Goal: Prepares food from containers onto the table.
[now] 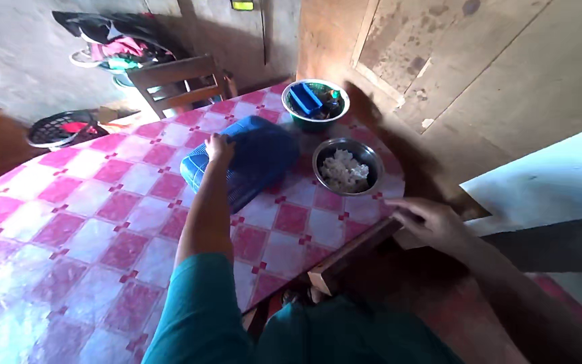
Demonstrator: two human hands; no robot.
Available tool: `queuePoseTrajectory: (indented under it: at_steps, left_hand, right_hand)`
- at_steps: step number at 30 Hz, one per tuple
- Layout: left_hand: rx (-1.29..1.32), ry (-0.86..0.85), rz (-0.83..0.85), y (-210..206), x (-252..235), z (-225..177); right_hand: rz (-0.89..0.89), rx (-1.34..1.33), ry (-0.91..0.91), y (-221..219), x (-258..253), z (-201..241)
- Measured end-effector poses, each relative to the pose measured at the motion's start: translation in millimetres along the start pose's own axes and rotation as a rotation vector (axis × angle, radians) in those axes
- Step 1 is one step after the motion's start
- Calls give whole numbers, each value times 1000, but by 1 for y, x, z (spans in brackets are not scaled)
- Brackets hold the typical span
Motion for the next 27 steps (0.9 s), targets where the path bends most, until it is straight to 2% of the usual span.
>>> queuePoseTrajectory:
  at_steps: [3,5,8,9,13,17,20,22,25,27]
  left_hand:
    - [33,-9,-138,44,7,19]
    - [44,56,-250,81,20,24]
    - [3,135,-369,123,41,31]
    - [-11,136,-401,130,47,37]
    - [-61,137,-447,141,64,58]
    - [-118,172,-401,135,81,63]
    - [-104,189,-405,123,92,64]
    - [-93,215,-397,117,97,60]
    - [-103,208,-354,110,97,50]
    - [-107,188,-300,104,91,49]
  right_hand:
    - [26,-71,-19,-18,-62,4]
    - [143,-171,-104,-40,-111,8]
    - [355,-387,-305,-98,-191,11]
    - [377,-384,-332,-122,-217,10]
    - [236,-136,-159,-206,-309,20]
    - [107,-88,-144,-273,-378,30]
    - [110,-96,-179,-297,-400,32]
    - [137,-162,-220,-298,-400,30]
    - [186,-235,-292,-264,-358,33]
    - [211,-219,-264,-245,-314,33]
Point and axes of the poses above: each hand's wrist, its own x-axis away from the middle knuckle, its own y-axis out of the back of the hand, z = x × y, the point moved 4 cm from there along -x, towards the middle knuckle, and after that the axes turned 13 degrees about -y, right-handed, at the moved point
